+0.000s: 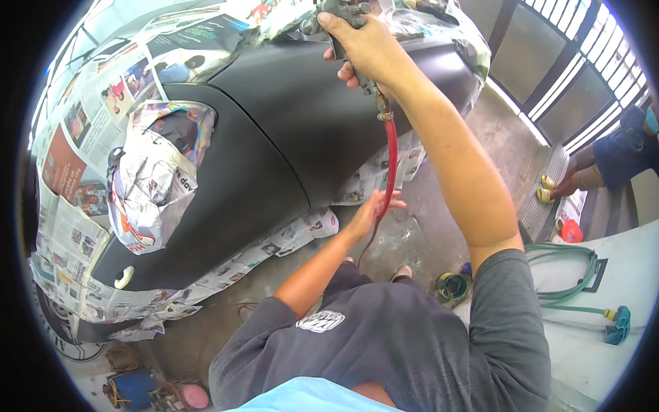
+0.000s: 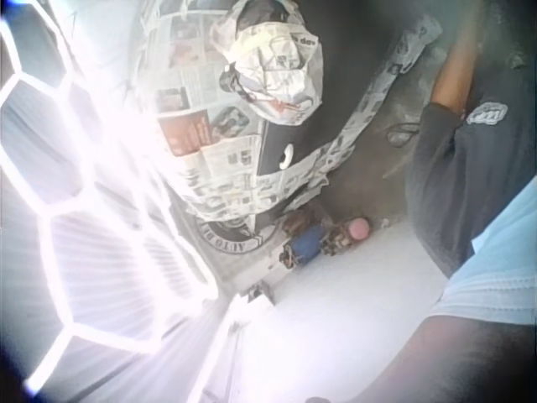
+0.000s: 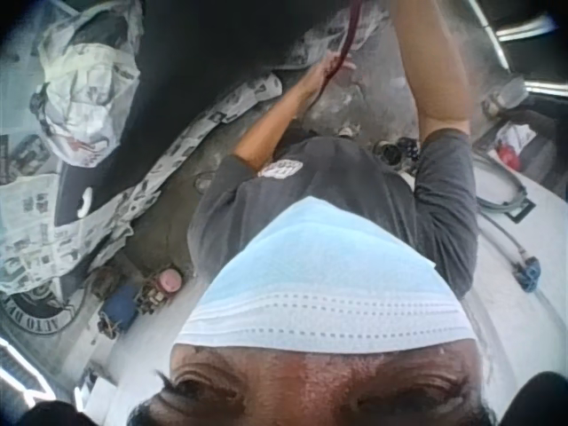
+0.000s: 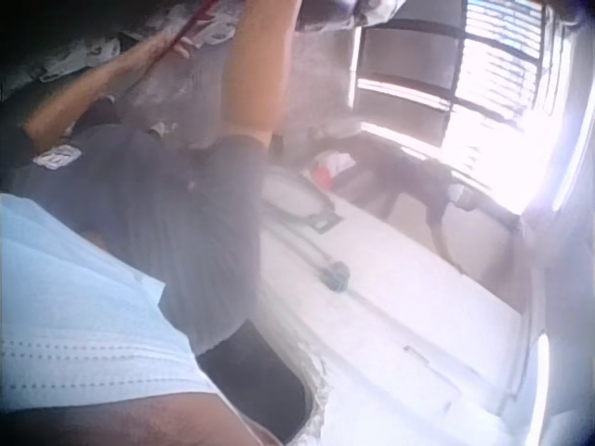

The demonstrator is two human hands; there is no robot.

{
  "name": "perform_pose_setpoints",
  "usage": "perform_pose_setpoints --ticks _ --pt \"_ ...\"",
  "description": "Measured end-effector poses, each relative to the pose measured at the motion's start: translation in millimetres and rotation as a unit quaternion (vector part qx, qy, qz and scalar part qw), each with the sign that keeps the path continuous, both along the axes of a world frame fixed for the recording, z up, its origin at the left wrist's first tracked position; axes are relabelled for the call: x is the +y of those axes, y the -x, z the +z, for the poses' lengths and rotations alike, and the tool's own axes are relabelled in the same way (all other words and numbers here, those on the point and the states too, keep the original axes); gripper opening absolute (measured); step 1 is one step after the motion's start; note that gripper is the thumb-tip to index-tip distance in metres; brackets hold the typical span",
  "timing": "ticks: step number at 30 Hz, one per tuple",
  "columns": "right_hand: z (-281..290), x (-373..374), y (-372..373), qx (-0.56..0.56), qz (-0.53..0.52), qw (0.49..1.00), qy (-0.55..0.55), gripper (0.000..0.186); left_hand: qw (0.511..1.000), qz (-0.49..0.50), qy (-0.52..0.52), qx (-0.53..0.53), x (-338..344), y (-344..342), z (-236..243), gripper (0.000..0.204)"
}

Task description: The person mixes black paint in a container and then uses a spray gun to apply the paint to the rear fender of a car.

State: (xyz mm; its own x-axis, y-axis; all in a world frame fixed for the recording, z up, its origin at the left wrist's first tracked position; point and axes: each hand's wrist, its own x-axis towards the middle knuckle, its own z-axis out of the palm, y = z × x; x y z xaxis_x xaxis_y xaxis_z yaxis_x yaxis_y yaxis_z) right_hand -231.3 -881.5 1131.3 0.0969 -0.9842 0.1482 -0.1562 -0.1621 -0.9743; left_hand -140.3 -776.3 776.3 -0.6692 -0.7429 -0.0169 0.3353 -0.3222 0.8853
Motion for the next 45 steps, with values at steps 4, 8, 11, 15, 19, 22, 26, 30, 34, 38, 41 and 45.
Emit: perform_pose_setpoints --ticks 4,8,11,15,19,22,26,30,34,38,41,45 --pt "-12.8 -11.1 -14.7 -0.029 -0.014 0.999 0.041 0.053 0.992 0.052 0.085 -0.081 33.9 -17.8 -7.6 0.049" --pt "-15.9 5.5 -33.8 -0.055 -0.031 0.996 0.065 0.048 0.983 0.073 0.136 -0.095 39.3 -41.5 -22.3 0.066" --pt "-9.3 6.5 -35.0 -0.048 -0.05 0.996 0.058 0.048 0.958 0.047 0.203 -0.197 45.7 -63.6 -33.5 0.063" --pt "-36.4 2.9 -33.7 -0.033 -0.053 0.998 0.027 0.055 0.956 0.044 0.135 -0.257 56.6 -62.5 -59.4 0.043" --pt "-22.4 -8.1 -22.0 0.005 -0.016 0.999 0.05 0.052 0.963 0.045 0.143 -0.223 71.4 -31.8 -37.8 0.033" --pt "-14.3 -16.5 -28.2 0.022 0.016 0.999 0.024 0.051 0.973 0.05 0.123 -0.191 107.6 -25.7 -2.7 0.032" --pt "5.2 -29.7 -61.1 0.037 0.043 0.998 0.022 0.051 0.979 0.094 0.105 -0.146 121.3 -27.9 8.6 0.033" --pt "19.7 -22.9 -89.5 -0.008 0.081 0.996 0.037 0.044 0.981 0.117 0.088 -0.13 127.6 -43.9 34.2 0.032" --pt "23.2 -40.2 -99.8 -0.006 0.11 0.992 0.059 0.045 0.972 0.124 0.116 -0.16 129.5 -47.1 52.5 0.03" --pt "14.6 -52.8 -93.3 -0.027 0.105 0.992 0.057 0.041 0.965 0.126 0.144 -0.179 127.6 -50.5 54.3 0.029" --pt "15.0 -40.6 -66.7 0.028 -0.013 0.998 0.047 0.037 0.968 0.097 0.147 -0.18 126.7 -53.4 53.1 0.03" --pt "-1.6 -61.2 4.1 0.025 -0.042 0.998 0.037 0.037 0.978 0.038 0.13 -0.156 123.6 -37.5 47.9 0.032"
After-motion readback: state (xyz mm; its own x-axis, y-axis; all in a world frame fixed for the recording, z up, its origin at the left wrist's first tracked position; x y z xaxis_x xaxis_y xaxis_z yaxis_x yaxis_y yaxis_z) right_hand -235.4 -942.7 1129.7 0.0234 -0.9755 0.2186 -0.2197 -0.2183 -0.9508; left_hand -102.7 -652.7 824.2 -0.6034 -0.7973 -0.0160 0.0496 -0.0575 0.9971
